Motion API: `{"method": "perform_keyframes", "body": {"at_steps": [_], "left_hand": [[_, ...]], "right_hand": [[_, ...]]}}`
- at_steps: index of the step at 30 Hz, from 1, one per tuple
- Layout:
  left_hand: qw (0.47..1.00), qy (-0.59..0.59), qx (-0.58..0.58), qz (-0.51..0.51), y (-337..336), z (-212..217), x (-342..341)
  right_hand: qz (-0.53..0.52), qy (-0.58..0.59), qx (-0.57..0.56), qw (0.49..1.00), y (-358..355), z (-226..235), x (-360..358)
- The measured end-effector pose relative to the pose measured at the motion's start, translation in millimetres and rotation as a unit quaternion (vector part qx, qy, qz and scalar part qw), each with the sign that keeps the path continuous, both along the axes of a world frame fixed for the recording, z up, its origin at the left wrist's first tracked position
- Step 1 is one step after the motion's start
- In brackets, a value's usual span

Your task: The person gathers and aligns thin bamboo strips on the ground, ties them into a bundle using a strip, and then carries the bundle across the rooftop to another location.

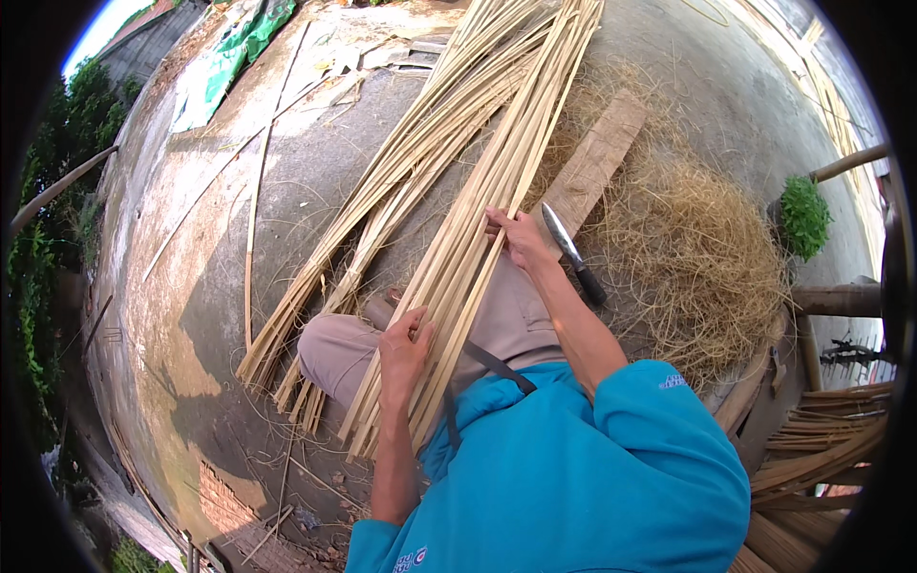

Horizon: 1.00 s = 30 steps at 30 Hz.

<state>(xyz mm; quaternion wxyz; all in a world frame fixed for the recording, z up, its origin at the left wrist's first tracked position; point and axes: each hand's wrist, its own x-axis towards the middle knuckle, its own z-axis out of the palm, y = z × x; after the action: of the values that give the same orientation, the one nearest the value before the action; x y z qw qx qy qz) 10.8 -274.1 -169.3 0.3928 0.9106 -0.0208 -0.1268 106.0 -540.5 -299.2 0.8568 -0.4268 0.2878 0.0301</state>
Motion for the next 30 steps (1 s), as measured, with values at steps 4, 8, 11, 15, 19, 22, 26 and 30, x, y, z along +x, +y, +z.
{"method": "perform_keyframes", "body": {"at_steps": [4, 8, 11, 15, 19, 22, 26, 30], "left_hand": [[0.992, -0.118, 0.040, -0.026, -2, -25, -9], [0.992, -0.126, 0.016, 0.007, -6, -23, -10], [0.993, -0.061, -0.065, 0.073, -5, -23, -11], [0.988, -0.146, -0.041, 0.040, 2, -45, -11], [0.989, -0.147, 0.003, 0.027, -2, -32, -10], [0.989, -0.133, -0.046, 0.043, 1, -38, -7], [0.985, -0.168, -0.020, 0.015, 2, -36, -6], [0.989, -0.147, -0.016, 0.000, 5, -48, -6]], "right_hand": [[0.106, 0.056, -0.250, 0.961, -8, -1, 6], [0.085, 0.051, -0.131, 0.986, -17, 0, 0], [0.054, 0.016, -0.035, 0.998, -21, -1, -14], [0.016, 0.003, 0.009, 1.000, -22, -3, -26], [0.012, -0.102, -0.070, 0.992, -24, 2, -25], [0.005, -0.129, -0.148, 0.981, -22, 16, -22], [0.106, -0.002, -0.126, 0.986, -16, 5, -18], [0.203, 0.037, -0.208, 0.956, -29, -1, 6]]}}
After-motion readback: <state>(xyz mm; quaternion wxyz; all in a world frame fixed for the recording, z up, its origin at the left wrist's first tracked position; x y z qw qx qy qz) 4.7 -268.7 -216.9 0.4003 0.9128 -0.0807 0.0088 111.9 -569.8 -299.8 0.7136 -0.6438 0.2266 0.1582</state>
